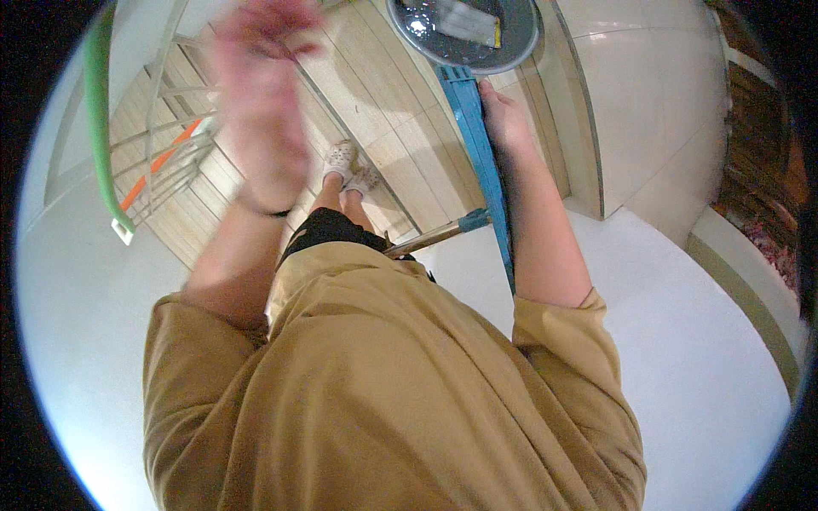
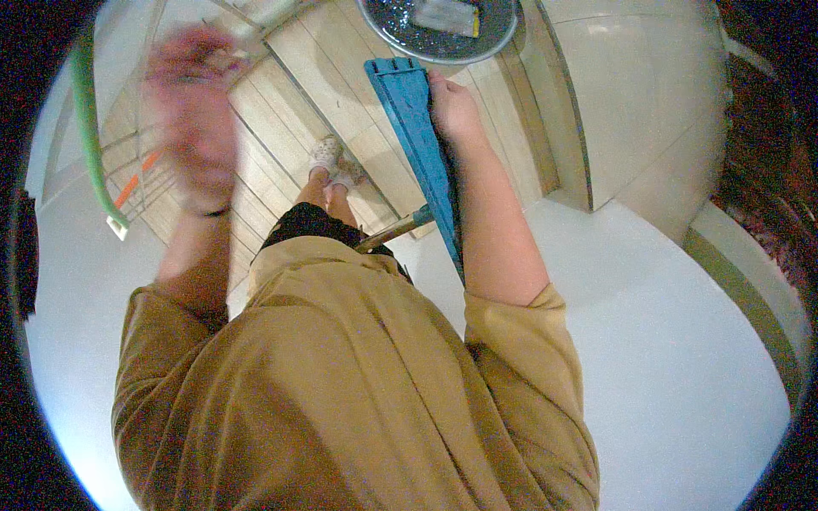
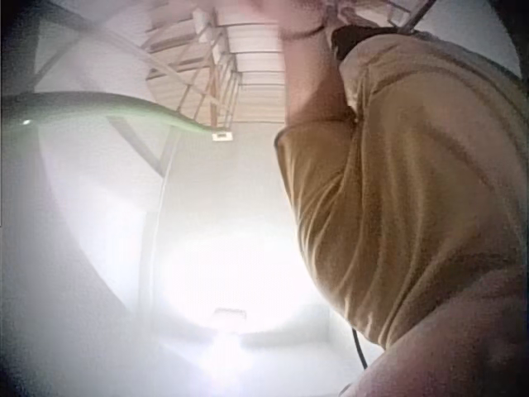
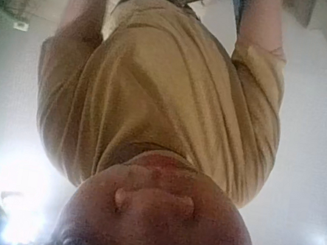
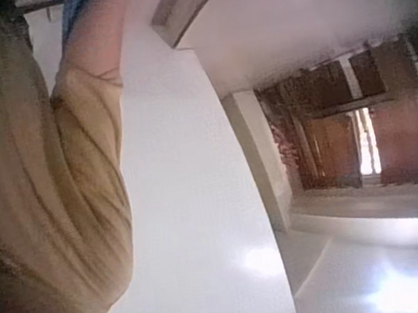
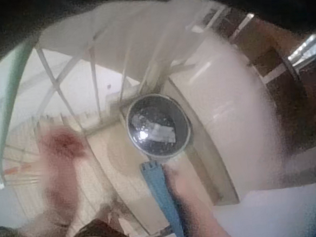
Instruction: The person assembles a mop by attaching a blue mop head to a metal handle. They align the head with the handle, insert the handle into the head, and secure it by tightening a fastener. The person repeatedly adjusts and checks the connection to ensure it is secure.
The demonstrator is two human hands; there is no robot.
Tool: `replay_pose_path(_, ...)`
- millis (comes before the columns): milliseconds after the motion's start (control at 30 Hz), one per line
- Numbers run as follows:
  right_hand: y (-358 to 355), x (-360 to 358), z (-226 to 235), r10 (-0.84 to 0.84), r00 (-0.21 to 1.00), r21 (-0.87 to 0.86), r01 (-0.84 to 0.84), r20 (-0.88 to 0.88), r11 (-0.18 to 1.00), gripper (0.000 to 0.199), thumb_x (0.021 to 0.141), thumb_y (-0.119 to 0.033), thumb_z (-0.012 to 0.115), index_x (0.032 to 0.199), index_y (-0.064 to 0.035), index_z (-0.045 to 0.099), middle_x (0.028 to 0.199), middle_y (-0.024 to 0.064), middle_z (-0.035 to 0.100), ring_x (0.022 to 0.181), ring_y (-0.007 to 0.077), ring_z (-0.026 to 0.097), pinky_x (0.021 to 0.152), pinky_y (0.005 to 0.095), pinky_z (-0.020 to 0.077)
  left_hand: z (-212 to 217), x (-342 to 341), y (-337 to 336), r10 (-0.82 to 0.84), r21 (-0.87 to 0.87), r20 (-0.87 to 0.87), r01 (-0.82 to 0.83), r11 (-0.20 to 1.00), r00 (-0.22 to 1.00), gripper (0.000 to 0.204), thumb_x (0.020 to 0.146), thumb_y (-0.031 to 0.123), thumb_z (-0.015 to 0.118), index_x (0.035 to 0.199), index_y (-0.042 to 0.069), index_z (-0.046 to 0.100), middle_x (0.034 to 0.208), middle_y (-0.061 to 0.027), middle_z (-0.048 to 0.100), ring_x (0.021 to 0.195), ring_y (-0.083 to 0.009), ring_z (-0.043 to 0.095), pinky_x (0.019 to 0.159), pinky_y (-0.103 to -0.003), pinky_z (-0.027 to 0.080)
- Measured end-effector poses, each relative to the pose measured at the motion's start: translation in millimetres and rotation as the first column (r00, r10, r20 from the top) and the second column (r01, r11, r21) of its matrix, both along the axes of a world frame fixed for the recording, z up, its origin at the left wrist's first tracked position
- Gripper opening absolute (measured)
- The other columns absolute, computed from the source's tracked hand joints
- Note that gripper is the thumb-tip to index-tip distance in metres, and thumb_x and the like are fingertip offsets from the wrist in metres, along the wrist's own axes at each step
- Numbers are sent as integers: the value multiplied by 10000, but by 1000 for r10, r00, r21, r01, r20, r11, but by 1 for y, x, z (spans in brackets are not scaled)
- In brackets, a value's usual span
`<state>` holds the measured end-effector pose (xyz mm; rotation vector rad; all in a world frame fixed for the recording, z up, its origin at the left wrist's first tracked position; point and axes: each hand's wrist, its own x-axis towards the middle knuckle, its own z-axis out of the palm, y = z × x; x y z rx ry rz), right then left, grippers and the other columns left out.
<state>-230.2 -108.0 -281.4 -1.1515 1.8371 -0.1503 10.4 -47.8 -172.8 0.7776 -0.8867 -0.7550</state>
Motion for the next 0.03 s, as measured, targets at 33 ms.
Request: replay_pose_path(33,-2,-10,-4,-45,999,-8,45,-2,999,496,896,-413,477,1058,38,608,954,120,627,848,175,562,797,295,417,52,22,42,-56,-3,8,56,998,998,365,779,120,437,1134,42,409,1025,-91,510,940,-212,497,813,-321,408)
